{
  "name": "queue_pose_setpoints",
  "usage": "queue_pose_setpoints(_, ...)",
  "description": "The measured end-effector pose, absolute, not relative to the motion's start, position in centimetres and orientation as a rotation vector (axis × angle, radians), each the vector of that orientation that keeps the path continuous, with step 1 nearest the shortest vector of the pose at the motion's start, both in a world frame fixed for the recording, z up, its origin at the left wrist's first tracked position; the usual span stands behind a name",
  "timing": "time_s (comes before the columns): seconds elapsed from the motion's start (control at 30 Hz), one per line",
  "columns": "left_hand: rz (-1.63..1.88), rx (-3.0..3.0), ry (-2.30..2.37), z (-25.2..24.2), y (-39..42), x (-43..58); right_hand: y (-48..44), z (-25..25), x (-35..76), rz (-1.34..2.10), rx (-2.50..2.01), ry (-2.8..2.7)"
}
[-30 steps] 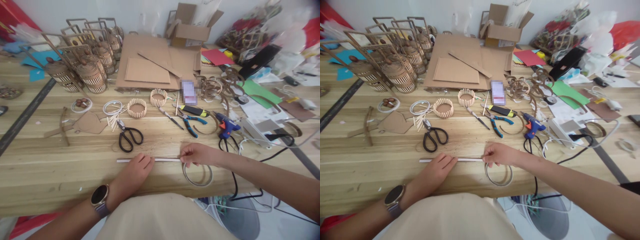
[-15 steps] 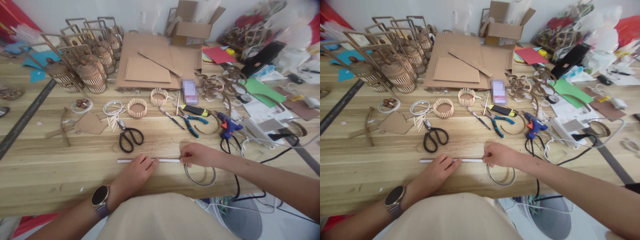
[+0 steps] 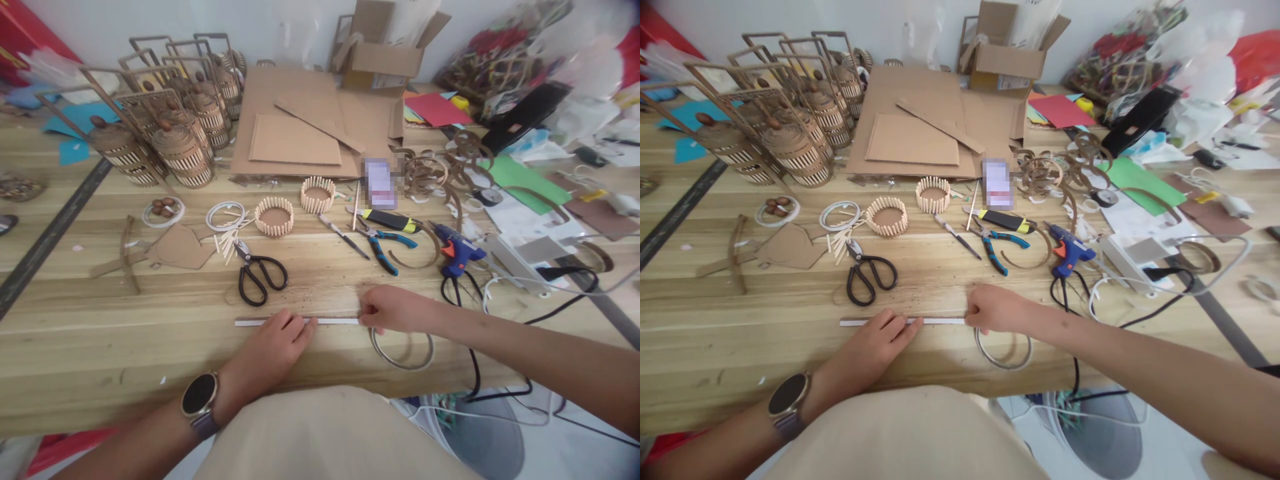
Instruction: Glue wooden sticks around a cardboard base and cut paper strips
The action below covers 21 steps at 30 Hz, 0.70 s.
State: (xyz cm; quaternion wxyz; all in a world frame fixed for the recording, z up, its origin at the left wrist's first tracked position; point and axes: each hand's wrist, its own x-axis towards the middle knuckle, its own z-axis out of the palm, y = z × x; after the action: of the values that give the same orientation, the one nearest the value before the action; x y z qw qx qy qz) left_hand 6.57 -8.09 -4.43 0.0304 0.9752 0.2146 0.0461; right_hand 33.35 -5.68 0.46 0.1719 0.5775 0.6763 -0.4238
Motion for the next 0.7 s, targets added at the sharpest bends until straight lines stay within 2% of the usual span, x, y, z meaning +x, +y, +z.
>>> queue_pose_setpoints(0.33, 0.134, 3.079, 0.742, -3.2, -8.3, 6.6, -4.9, 0.6, 32.1, -1.126, 1.59, 1.945)
queue_pose_setpoints(0.5, 0.106, 3.071, 0.577, -2.3, -8.0, 8.7, -4.0, 1.0, 29.8, -1.118, 1.577, 1.975)
queue_pose_setpoints(0.7, 0.061, 3.014, 0.581, -3.3, -7.8, 9.9, -3.5, 0.8, 30.6, -1.326, 1.576, 1.939)
